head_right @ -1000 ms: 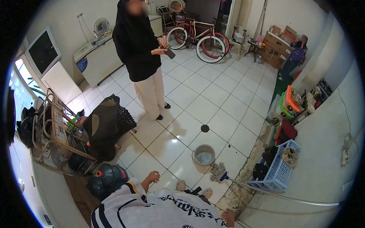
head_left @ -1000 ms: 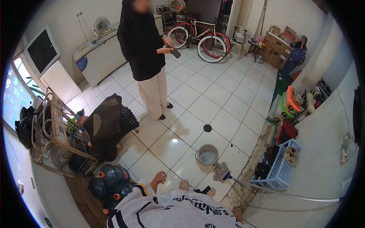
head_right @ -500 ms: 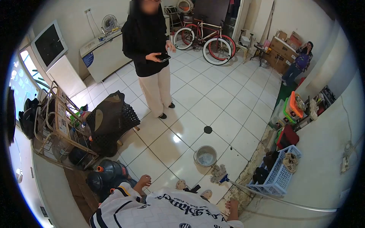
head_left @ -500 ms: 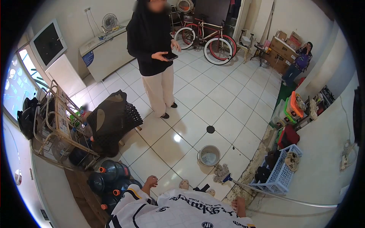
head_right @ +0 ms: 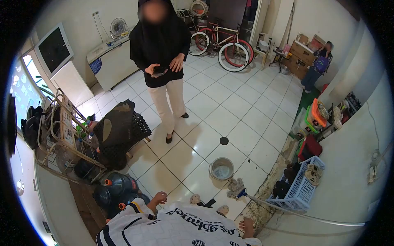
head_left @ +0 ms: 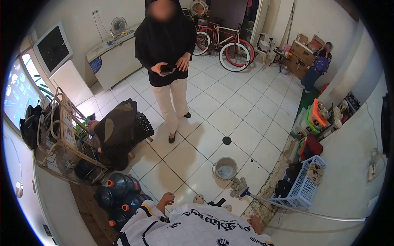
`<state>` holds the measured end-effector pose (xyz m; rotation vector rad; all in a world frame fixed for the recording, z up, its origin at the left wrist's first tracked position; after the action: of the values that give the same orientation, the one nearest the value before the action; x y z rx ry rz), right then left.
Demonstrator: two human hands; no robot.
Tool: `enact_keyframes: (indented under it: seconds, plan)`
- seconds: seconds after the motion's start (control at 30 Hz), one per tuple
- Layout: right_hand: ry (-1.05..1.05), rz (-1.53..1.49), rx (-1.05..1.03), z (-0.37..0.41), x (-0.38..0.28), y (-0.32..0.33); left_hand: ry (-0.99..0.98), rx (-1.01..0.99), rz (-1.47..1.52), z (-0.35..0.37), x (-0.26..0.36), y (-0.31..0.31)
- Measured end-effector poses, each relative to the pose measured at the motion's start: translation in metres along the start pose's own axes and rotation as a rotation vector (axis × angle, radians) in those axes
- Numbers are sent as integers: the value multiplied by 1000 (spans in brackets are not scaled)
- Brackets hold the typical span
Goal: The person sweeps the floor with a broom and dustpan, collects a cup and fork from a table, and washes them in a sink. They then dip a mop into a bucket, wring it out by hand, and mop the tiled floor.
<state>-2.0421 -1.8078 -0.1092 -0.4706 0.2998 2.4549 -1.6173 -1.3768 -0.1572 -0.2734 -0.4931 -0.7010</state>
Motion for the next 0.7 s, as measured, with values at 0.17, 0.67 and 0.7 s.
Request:
enact_keyframes:
  seconds: [0.17,0.67,0.7]
  plan:
    - [-33,-196,131,14,26,12,74,11,-47,4,-18,8]
    - [574,42,188,42,-92,16,-472,-103,-1016,-56,155,-147]
    - [693,350,290,52,-117,15,-616,-154,-1068,-35,186,-185]
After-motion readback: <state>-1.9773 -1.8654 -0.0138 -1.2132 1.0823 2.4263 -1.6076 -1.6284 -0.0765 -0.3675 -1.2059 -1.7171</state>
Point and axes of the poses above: each hand's wrist, its own z-axis away from the middle knuckle, its own y-axis out of the back of the hand, x = y × z, the point moved 6 cm from there along -z, towards the middle knuckle, and after that the axes turned 13 degrees about -x, right-handed, at the moved point
